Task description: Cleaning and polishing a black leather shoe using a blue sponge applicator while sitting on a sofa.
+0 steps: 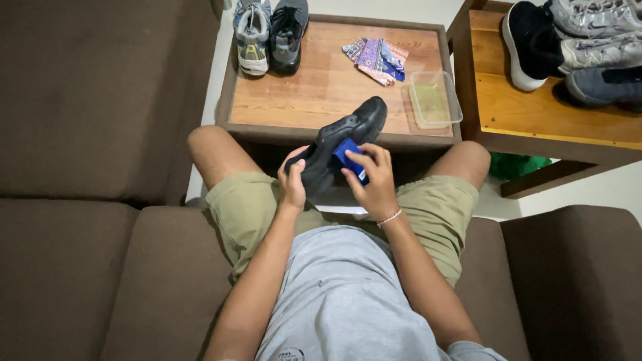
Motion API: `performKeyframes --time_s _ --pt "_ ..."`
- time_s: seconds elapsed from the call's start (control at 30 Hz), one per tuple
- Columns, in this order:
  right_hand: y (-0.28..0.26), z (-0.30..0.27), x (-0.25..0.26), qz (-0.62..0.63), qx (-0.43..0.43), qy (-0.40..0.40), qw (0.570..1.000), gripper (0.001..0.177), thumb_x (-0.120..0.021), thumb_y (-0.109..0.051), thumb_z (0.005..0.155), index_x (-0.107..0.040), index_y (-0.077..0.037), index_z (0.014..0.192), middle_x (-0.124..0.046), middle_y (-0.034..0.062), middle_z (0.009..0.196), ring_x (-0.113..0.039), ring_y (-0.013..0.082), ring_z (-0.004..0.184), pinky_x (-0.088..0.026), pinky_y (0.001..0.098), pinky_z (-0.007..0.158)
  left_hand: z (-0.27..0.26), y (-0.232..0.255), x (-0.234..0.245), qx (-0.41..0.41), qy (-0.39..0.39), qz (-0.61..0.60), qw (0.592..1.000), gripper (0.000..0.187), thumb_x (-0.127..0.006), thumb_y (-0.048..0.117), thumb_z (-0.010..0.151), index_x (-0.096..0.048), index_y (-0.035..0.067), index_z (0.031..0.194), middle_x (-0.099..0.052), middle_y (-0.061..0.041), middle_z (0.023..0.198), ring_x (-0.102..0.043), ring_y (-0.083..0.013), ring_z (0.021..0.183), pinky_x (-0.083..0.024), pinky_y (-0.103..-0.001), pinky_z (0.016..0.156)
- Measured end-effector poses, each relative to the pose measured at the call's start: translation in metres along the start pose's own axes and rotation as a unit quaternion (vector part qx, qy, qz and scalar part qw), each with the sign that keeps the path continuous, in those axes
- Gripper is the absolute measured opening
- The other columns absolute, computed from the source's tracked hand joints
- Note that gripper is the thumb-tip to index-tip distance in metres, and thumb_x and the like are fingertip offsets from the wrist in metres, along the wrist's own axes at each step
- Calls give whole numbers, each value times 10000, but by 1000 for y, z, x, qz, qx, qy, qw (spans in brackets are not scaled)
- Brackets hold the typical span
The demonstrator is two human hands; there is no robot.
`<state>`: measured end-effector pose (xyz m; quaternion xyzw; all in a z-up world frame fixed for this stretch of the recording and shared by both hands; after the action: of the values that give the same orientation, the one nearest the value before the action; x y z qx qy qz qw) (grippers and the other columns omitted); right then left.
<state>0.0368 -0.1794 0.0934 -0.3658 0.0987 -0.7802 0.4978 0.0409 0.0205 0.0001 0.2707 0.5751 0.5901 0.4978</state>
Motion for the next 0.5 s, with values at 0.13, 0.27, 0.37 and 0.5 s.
performKeyframes --time_s 0.13,0.27,0.37,0.5 --pt "26 25 24 -24 -3 47 999 405 -858 -68 825 -735 -143 1204 -596 136 1151 -592 374 1107 -446 491 1006 -5 26 -1 15 23 -19 999 440 -566 345 891 -755 75 1183 -722 -167 1095 -639 -237 1013 -502 -358 936" --pt "92 39 61 -107 -51 151 981 361 -775 -60 940 -657 -105 1278 -594 153 1183 -581 388 1138 -417 503 1020 -10 41 6 74 60 60 994 442 -548 418 876 -768 183 1179 -737 -96 1064 -657 -219 985 -507 -315 905" --pt "158 50 76 -197 -95 155 963 399 -814 -84 912 -649 -134 1272 -561 138 1180 -561 403 1113 -427 527 987 -12 44 5 105 84 78 988 453 -556 437 852 -772 212 1180 -744 -100 1043 -661 -222 967 -518 -313 884" --pt "235 72 89 -317 -185 99 925 417 -853 -178 898 -640 -208 1254 -539 132 1162 -553 408 1067 -471 560 892 -8 47 1 109 98 31 989 475 -577 407 839 -757 142 1190 -712 -163 1064 -618 -246 986 -506 -330 902"
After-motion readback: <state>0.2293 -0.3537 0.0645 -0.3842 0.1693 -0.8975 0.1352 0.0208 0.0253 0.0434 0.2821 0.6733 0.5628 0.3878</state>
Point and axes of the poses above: each hand's wrist, its own z-axis towards the middle knuckle, its own x-axis out of the back of the hand, y = z × x, the point moved 4 cm from there along z, towards the middle knuckle
